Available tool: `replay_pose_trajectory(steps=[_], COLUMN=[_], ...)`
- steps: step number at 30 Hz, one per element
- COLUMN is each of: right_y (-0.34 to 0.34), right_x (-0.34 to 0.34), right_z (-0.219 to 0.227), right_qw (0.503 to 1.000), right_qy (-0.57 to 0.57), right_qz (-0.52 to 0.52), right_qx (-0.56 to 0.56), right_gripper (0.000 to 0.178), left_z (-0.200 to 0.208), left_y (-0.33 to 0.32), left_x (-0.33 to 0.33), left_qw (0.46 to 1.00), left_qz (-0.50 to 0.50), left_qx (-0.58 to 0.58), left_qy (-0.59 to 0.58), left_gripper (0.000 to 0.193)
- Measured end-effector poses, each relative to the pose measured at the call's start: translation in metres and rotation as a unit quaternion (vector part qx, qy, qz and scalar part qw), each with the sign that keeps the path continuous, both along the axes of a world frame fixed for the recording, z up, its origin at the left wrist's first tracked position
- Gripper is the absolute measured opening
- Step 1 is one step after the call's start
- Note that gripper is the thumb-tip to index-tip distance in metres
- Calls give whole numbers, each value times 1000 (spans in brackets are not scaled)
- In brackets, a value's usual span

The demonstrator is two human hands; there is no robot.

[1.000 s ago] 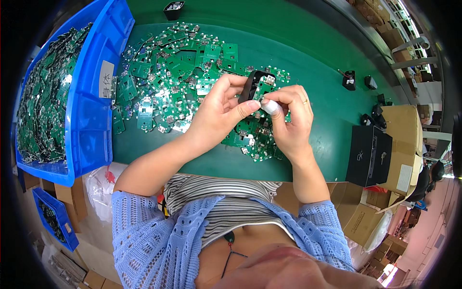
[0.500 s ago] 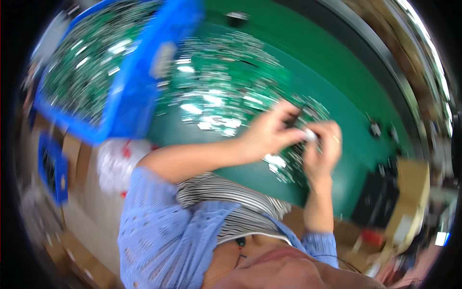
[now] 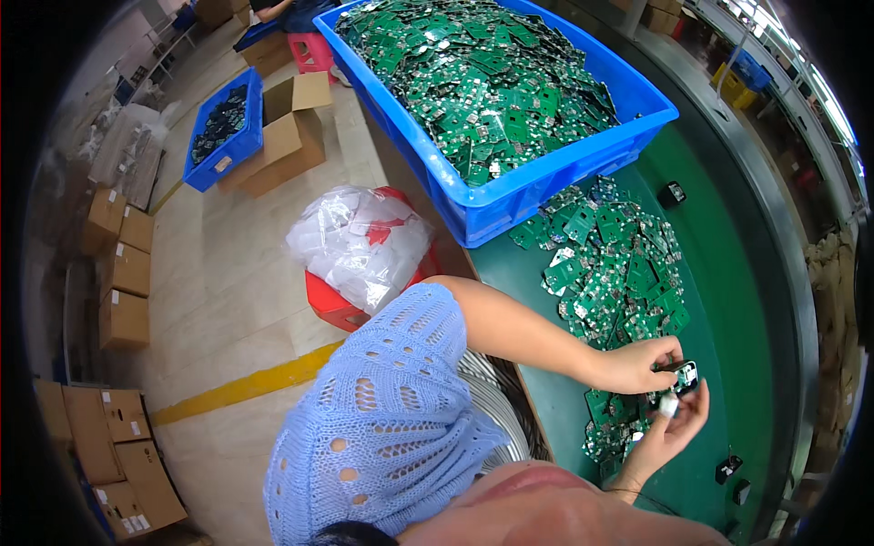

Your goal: Assembling green circuit boards into small black plastic housings and applying white adhesive or sealant.

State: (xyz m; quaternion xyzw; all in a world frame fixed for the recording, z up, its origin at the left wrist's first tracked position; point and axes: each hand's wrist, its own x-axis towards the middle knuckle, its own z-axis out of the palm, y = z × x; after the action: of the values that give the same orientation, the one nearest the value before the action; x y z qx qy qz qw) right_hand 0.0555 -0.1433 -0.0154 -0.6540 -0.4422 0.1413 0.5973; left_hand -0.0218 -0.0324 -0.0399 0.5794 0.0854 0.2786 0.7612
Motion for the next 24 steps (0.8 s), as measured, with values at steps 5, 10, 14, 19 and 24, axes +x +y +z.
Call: replay_pose_trajectory(steps=[5,10,14,19,24], right_y=[-10,19,15,1,-6], right_x=[30,19,48,75,102], right_z=[-9,21,30,34,22], right_qw=[997,995,996,995,995], right_qy=[12,-69,-83,-94,-70], right_qz=[10,42,32,4,-54], right_qx=[-76,-56,-20,33,-45], right_gripper=[49,53,52,43,45], left_z=[6,27,44,60,40], left_y=[4,25,23,13,25], left_x=[8,-1,26,57,100], left_qw=[999,989,990,990,983], left_qz=[-30,1,2,-51,-82], left_qx=[33,135,142,135,161], left_qy=[3,56,6,-1,14], left_gripper=[24,25,22,21,19])
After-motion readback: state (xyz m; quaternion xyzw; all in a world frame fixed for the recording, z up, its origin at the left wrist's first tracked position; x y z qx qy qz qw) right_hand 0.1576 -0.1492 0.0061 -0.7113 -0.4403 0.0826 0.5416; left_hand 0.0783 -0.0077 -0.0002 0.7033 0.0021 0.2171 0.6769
